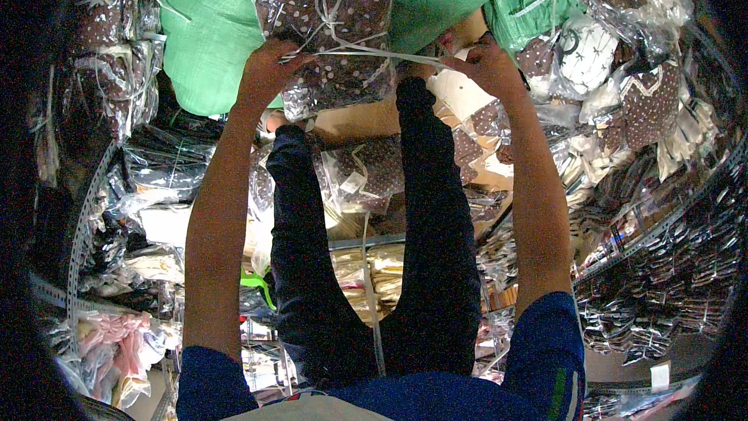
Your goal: The person stands on a large green sack and uses white plastic ties to bundle and secure a stack of packaged polka-dotted garments. They repeatedly wrap the ties around the bundle, pull them tight, and tie knots to secure the package.
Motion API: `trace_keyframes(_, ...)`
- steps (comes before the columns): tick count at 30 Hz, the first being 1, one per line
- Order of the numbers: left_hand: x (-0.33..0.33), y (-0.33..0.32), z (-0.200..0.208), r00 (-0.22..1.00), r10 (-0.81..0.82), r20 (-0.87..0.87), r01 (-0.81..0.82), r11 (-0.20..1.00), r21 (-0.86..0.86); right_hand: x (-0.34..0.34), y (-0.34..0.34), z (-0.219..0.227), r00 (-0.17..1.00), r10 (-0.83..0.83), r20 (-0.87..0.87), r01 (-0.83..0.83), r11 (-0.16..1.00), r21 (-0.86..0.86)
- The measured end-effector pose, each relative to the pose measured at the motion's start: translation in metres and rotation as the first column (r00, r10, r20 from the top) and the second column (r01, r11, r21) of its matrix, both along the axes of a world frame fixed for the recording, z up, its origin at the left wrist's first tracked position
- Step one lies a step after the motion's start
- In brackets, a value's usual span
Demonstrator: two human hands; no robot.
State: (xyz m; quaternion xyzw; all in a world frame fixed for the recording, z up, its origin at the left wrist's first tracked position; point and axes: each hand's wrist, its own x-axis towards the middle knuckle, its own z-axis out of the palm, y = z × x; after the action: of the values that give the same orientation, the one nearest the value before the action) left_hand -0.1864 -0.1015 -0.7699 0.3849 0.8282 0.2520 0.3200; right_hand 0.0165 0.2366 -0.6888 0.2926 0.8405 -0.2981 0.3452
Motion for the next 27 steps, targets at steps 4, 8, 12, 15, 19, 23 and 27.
trace_keyframes(4,0.003,0.000,-0.009,1.000,-0.007,0.024,0.007,1.000,-0.023,-0.022,0.019,0.028,0.863,0.074,0.500,0.166,0.893,-0.419)
trace_keyframes(8,0.005,0.003,-0.004,0.993,0.102,0.068,-0.092,0.987,-0.130,-0.019,0.028,0.039,0.868,-0.003,0.497,0.284,0.824,-0.491)
trace_keyframes(12,0.004,-0.002,-0.004,0.966,0.202,0.165,-0.181,0.975,-0.129,-0.007,0.042,0.073,0.628,-0.635,0.450,0.760,0.376,-0.530)
trace_keyframes(15,0.004,0.006,0.003,0.957,0.215,0.195,-0.200,0.975,-0.093,0.014,0.062,0.058,0.852,-0.342,0.397,0.503,0.747,-0.434)
trace_keyframes(19,0.005,0.008,0.003,0.965,0.225,0.137,-0.212,0.972,-0.105,0.078,0.083,0.008,0.941,-0.333,0.057,0.335,0.897,-0.286)
trace_keyframes(23,0.014,0.020,0.003,0.975,0.223,0.012,-0.216,0.956,-0.198,0.075,0.078,-0.040,0.983,0.103,-0.149,-0.023,0.887,0.461)
trace_keyframes(27,0.015,0.022,0.006,0.972,0.226,-0.061,-0.234,0.941,-0.245,-0.001,-0.016,-0.024,0.849,0.108,-0.517,0.233,0.802,0.550)
